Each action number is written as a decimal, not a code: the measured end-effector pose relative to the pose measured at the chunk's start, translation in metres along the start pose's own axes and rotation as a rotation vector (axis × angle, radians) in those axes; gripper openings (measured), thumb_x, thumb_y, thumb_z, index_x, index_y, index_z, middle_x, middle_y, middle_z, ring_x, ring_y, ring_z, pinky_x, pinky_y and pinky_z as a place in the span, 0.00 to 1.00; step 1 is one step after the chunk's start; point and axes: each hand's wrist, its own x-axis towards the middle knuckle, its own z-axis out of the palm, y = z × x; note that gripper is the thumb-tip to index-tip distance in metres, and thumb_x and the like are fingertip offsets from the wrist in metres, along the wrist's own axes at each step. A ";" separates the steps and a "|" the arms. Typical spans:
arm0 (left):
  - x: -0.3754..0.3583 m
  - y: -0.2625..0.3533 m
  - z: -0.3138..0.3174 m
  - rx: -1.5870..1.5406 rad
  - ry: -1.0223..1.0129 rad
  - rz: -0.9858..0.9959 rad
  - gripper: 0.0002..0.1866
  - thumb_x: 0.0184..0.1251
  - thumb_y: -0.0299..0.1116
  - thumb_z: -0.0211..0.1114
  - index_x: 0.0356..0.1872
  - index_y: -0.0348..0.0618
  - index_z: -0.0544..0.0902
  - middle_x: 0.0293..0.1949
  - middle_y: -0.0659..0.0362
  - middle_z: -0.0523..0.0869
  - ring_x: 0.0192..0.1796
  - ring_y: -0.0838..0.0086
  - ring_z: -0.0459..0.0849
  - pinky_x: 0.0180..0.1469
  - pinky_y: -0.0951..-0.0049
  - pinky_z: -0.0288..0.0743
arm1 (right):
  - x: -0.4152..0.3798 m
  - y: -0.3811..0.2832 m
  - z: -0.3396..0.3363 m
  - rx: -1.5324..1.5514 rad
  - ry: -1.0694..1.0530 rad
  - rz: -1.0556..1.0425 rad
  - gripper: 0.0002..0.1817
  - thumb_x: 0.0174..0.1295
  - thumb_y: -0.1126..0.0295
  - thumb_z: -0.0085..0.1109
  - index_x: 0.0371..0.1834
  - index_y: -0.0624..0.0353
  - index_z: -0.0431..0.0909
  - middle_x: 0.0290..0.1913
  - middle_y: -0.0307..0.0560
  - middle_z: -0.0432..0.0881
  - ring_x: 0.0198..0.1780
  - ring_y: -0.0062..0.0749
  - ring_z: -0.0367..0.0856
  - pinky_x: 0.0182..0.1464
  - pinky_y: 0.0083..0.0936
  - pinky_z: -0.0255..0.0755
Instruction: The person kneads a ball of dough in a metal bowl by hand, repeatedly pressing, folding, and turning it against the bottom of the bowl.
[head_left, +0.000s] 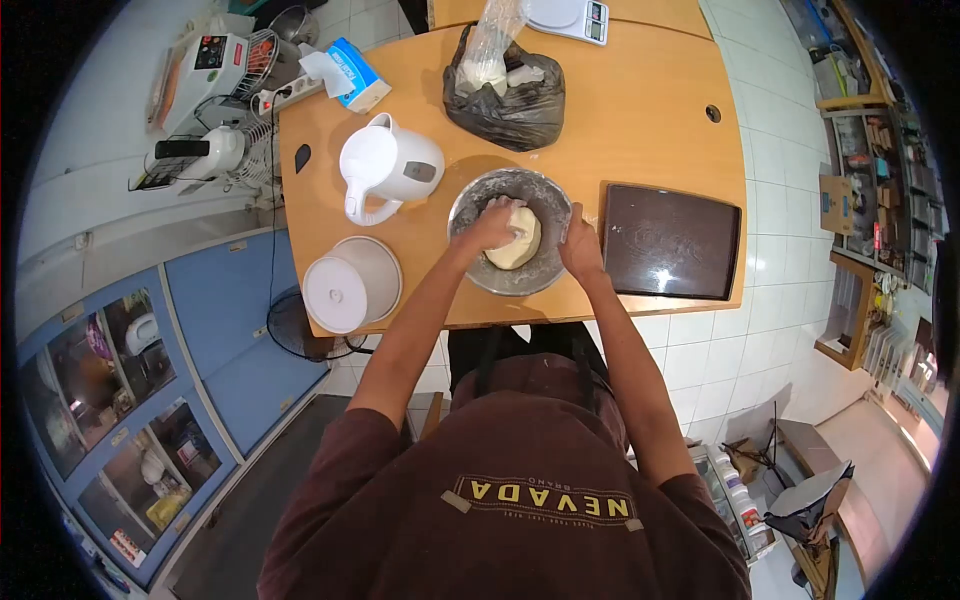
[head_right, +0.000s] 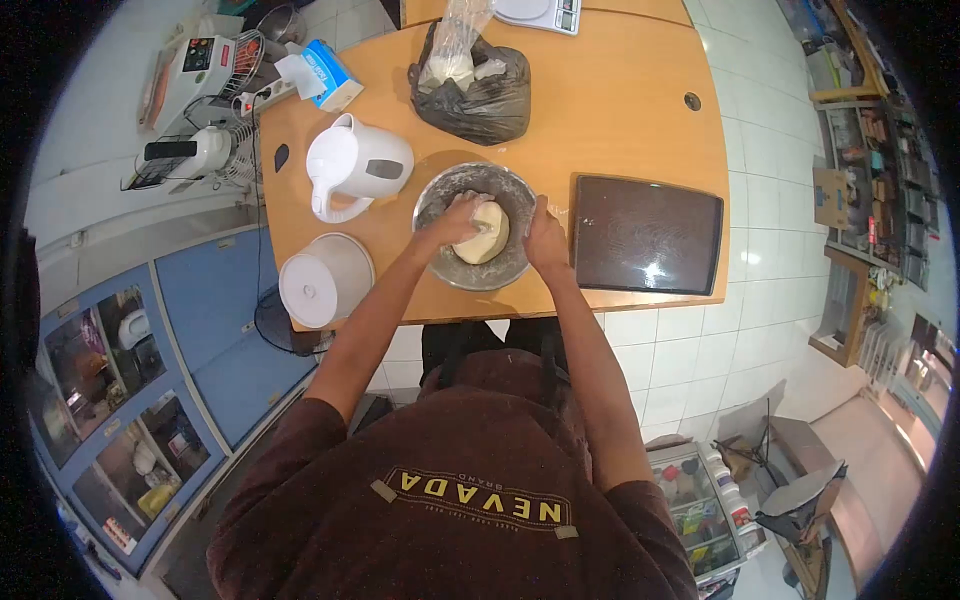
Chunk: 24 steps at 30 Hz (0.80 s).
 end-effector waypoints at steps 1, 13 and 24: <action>-0.003 0.002 -0.004 0.058 -0.026 0.016 0.40 0.55 0.39 0.77 0.70 0.42 0.72 0.61 0.41 0.73 0.67 0.41 0.69 0.70 0.48 0.66 | 0.000 -0.002 0.000 0.007 0.009 -0.007 0.26 0.56 0.82 0.60 0.55 0.62 0.58 0.38 0.79 0.82 0.43 0.76 0.83 0.46 0.60 0.78; -0.045 0.031 -0.006 0.091 0.048 -0.033 0.37 0.51 0.35 0.79 0.64 0.42 0.74 0.57 0.44 0.80 0.63 0.45 0.79 0.63 0.53 0.74 | -0.005 -0.010 0.004 0.012 0.000 0.024 0.28 0.55 0.80 0.64 0.58 0.63 0.61 0.39 0.75 0.84 0.45 0.75 0.83 0.48 0.58 0.79; -0.055 0.030 -0.016 0.213 0.304 -0.079 0.44 0.53 0.35 0.79 0.70 0.33 0.66 0.66 0.39 0.70 0.68 0.40 0.72 0.69 0.48 0.69 | 0.007 -0.008 0.002 0.039 0.090 0.032 0.33 0.54 0.78 0.70 0.59 0.63 0.59 0.38 0.76 0.84 0.43 0.73 0.84 0.47 0.56 0.80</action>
